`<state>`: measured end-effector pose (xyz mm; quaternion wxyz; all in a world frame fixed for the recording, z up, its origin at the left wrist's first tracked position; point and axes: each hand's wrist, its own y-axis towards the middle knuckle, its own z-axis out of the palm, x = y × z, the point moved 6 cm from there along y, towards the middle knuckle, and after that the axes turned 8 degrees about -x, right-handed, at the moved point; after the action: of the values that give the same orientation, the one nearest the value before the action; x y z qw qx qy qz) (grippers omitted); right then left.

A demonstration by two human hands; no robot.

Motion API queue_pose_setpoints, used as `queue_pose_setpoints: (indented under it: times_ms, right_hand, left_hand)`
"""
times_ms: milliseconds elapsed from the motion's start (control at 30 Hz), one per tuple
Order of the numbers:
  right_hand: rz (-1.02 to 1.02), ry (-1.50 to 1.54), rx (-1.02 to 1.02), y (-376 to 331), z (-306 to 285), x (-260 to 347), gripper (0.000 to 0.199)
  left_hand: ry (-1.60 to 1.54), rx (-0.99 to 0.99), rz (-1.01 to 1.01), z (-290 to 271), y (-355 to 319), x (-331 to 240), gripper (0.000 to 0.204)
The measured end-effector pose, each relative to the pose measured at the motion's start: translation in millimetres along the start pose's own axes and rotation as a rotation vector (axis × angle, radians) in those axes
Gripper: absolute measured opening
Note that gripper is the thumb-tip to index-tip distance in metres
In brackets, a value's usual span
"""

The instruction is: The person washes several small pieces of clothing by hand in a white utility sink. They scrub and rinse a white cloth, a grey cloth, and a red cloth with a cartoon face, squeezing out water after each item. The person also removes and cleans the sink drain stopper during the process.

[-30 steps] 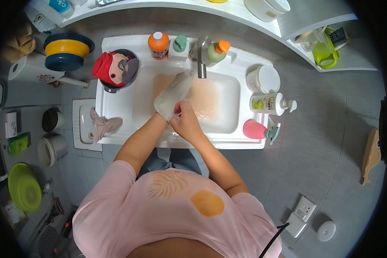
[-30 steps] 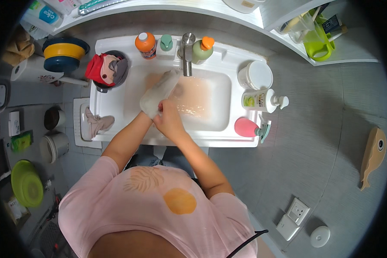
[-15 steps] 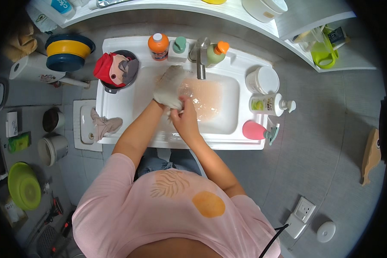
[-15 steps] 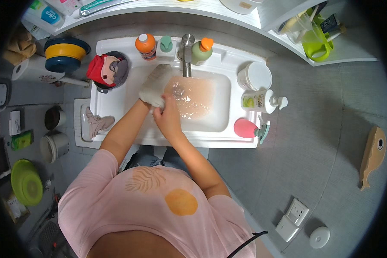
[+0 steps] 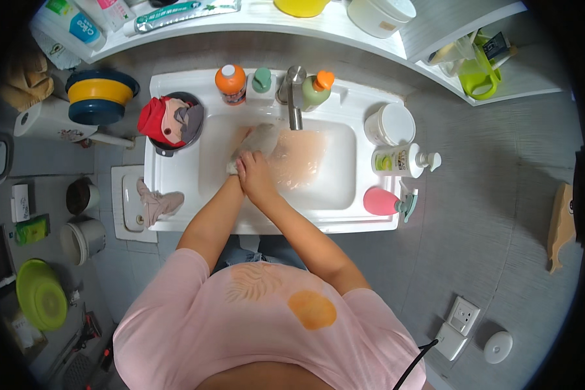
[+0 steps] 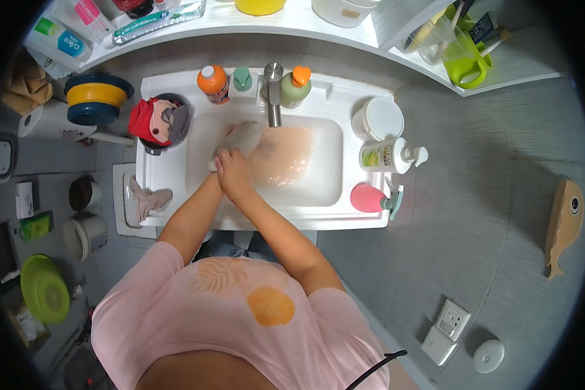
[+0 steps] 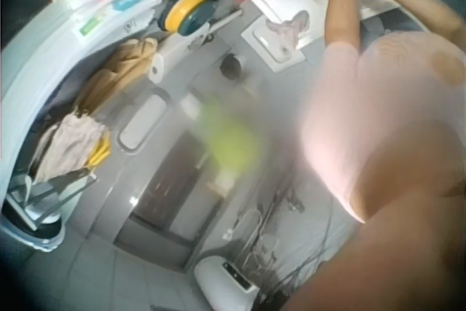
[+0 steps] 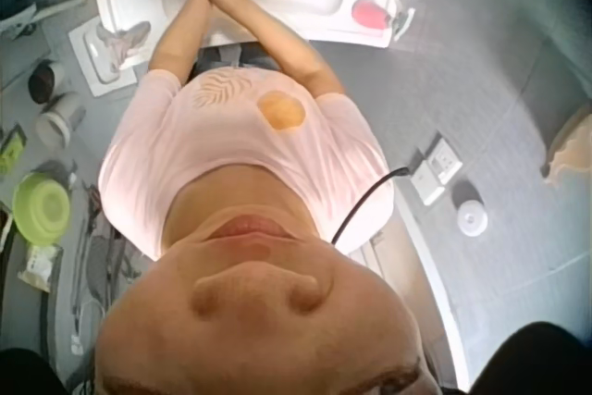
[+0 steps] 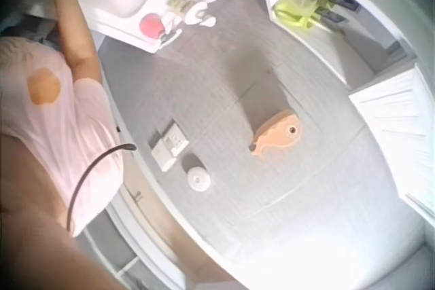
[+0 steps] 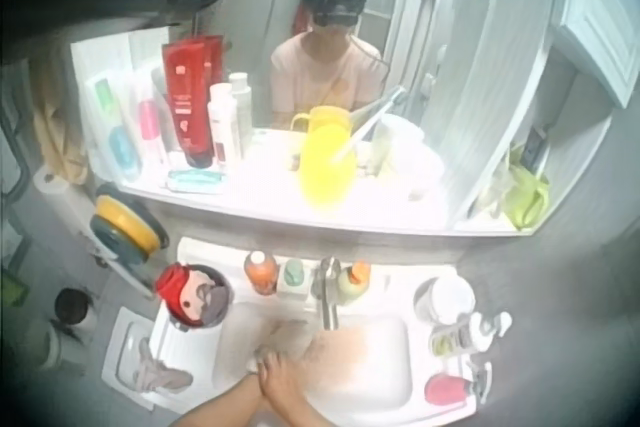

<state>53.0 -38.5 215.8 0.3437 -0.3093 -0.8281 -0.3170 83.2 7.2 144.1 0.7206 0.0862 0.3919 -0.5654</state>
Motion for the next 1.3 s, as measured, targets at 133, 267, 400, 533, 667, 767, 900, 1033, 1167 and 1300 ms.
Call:
queue_pose_setpoints:
  times_ms: [133, 267, 400, 533, 667, 767, 900, 1033, 1167, 1300]
  right_hand:
    - [0.125, -0.056, 0.124, 3.1, -0.8, -10.9, 0.018]
    - [0.1, -0.138, 0.099, 2.0, -1.2, -14.4, 0.023]
    - [-0.024, -0.285, 0.259, 0.3, -27.0, 58.2, 0.03]
    - [-0.247, -0.364, 0.165, -7.5, -59.8, 94.5, 0.04]
    - [-0.008, 0.111, 0.52, 2.9, -75.8, 66.6, 0.04]
    - [0.111, -0.174, 0.488, 0.6, -78.4, 3.1, 0.037]
    - [0.165, -0.052, 0.574, -10.2, -84.9, -27.4, 0.03]
    - [-0.281, -0.379, 0.213, -12.6, -114.9, 1.4, 0.022]
    - [0.041, -0.094, 0.184, -18.8, -131.4, -5.6, 0.014]
    - [0.153, -0.061, 0.078, -14.7, -157.1, -9.6, 0.011]
  left_hand:
    - [0.081, 0.032, 0.053, 8.4, 0.2, -3.5, 0.033]
    - [0.137, 0.059, 0.079, 19.8, -1.9, -5.9, 0.034]
    - [0.167, 0.053, 0.1, 16.2, -5.5, -15.5, 0.035]
    - [0.206, 0.061, 0.133, 20.4, -10.7, -26.0, 0.036]
    - [0.25, 0.06, 0.164, 19.4, -17.9, -31.8, 0.038]
    - [0.282, 0.095, 0.184, 32.6, -22.0, -30.7, 0.039]
    - [0.314, 0.104, 0.201, 34.9, -26.6, -39.4, 0.04]
    - [0.154, 0.108, 0.097, 36.7, -33.8, -35.7, 0.039]
    - [0.294, 0.203, 0.165, 38.9, -36.0, -26.4, 0.037]
    - [0.64, 0.264, 0.359, 58.0, -46.2, -37.3, 0.036]
